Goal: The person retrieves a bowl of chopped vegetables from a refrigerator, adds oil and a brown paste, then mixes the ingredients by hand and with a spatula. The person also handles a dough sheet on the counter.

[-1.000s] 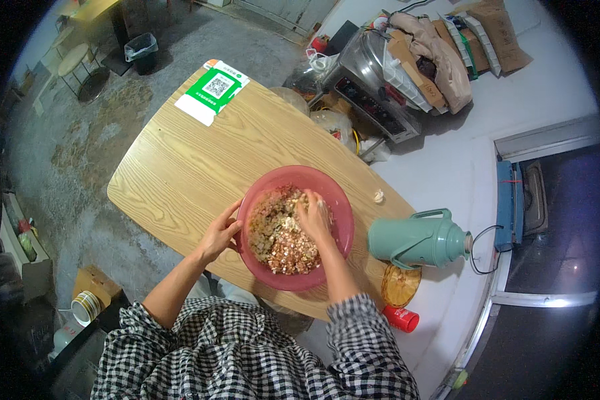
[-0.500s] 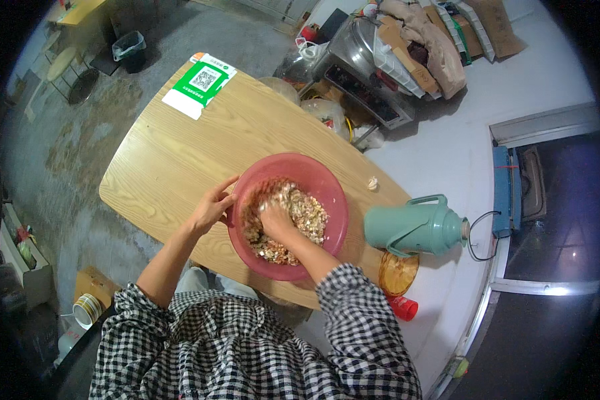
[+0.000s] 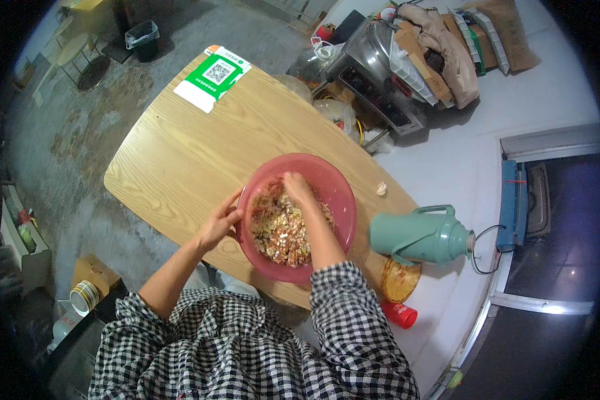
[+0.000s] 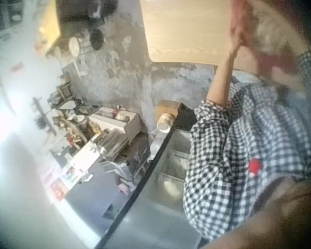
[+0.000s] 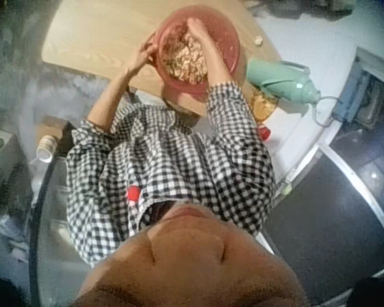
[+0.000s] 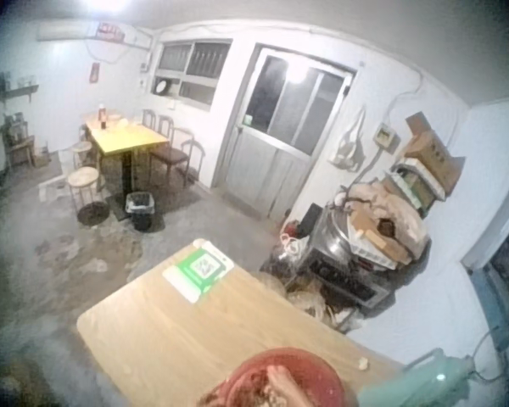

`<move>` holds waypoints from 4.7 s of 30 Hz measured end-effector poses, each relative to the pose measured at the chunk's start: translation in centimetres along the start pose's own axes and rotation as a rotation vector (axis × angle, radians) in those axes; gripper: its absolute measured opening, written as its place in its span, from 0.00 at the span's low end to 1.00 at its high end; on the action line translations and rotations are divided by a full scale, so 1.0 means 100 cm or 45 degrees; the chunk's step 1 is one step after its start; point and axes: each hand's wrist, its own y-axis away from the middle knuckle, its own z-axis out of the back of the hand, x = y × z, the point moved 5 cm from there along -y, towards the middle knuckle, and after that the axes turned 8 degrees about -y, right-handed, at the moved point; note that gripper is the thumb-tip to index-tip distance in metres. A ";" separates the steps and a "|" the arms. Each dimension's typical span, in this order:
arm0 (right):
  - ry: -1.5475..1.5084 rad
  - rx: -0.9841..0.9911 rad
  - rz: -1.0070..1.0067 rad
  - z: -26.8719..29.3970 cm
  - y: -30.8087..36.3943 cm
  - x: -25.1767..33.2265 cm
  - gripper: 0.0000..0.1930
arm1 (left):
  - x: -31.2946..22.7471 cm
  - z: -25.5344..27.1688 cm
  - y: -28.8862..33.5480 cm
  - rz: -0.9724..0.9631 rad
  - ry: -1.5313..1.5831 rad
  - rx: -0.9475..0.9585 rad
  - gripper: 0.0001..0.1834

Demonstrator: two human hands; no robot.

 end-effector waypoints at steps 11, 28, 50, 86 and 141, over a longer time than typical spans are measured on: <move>1.206 0.329 0.541 -0.060 0.108 -0.023 0.09 | -0.046 0.024 -0.051 -0.058 -0.341 0.179 0.27; -0.619 -0.534 -0.117 0.011 0.099 -0.076 0.38 | 0.001 0.003 0.045 -0.047 -0.010 -0.180 0.31; 0.542 0.293 0.130 -0.043 0.084 -0.028 0.27 | 0.006 0.010 0.041 -0.155 0.031 -0.187 0.32; 0.017 -0.006 -0.055 -0.007 -0.006 0.007 0.21 | 0.009 0.026 0.007 -0.070 -0.025 -0.010 0.31; 0.260 -0.210 0.517 0.023 0.055 0.011 0.18 | 0.003 0.012 0.017 -0.193 0.040 -0.203 0.29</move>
